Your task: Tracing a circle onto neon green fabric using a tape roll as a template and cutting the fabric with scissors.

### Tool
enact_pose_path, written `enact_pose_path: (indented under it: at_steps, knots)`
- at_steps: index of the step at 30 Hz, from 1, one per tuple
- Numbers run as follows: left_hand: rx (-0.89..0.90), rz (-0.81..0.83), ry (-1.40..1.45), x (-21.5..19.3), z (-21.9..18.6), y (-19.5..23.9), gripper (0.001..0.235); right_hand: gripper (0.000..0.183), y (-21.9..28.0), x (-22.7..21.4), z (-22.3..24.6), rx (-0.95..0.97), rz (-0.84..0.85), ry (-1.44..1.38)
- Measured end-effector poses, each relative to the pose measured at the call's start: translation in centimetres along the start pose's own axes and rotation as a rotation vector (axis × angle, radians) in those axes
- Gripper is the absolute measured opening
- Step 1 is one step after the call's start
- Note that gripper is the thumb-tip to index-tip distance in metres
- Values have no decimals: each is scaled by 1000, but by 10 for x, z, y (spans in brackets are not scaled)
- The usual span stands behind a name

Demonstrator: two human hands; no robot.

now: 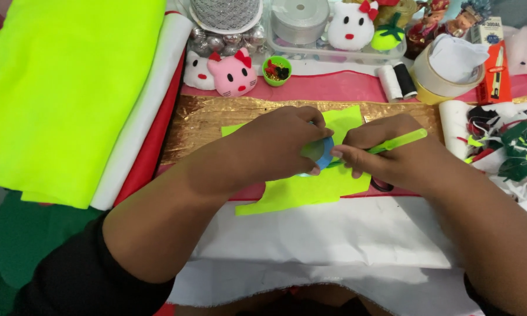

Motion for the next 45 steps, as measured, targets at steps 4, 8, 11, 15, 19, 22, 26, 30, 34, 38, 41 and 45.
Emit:
enact_pose_path:
  at_steps: [4, 8, 11, 15, 19, 22, 26, 30, 34, 38, 41, 45]
  knots:
    - [-21, 12, -11, -2, -2, 1, 71, 38, 0, 3, -1, 3, 25, -75]
    - [-10, 11, -8, -1, -1, 1, 73, 38, -3, -4, -7, 114, -2, -91]
    - [-14, 9, 11, -2, -2, 2, 72, 36, -4, -9, -16, 175, -40, -57]
    - [-36, 22, -6, -4, -4, 3, 72, 40, -5, -12, -7, 67, -79, 5]
    - [-18, 0, 3, -2, -2, 3, 71, 41, -3, -6, -6, 117, -9, -79]
    - [-15, 5, -6, -2, -2, 3, 72, 40, -4, -5, -11, 107, -6, -79]
    - [-15, 8, 11, -2, -2, 4, 70, 38, -5, -14, -14, 99, -169, -47]
    - [-69, -34, 32, 3, 3, 4, 72, 30, 2, -25, -18, 216, -402, -58]
    - [-44, -74, -130, 2, 0, 6, 81, 16, 1, -26, -33, 339, -507, -201]
    - [-45, -131, -224, -3, -4, 9, 80, 13, -4, -19, -42, 403, -464, -362]
    - [-78, -143, -281, -7, -9, 12, 73, 20, -6, -13, -37, 470, -453, -425]
    - [-71, -186, -271, -10, -9, 14, 77, 14, -6, -7, -36, 546, -422, -379]
Point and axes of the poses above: each hand's wrist, its own y-axis away from the middle knuckle, its own x-axis out of the palm, z = x × y, the point moved 6 cm from there along -y, towards the middle knuckle, and after that the axes turned 1 degree about -z, right-handed, at the moved point
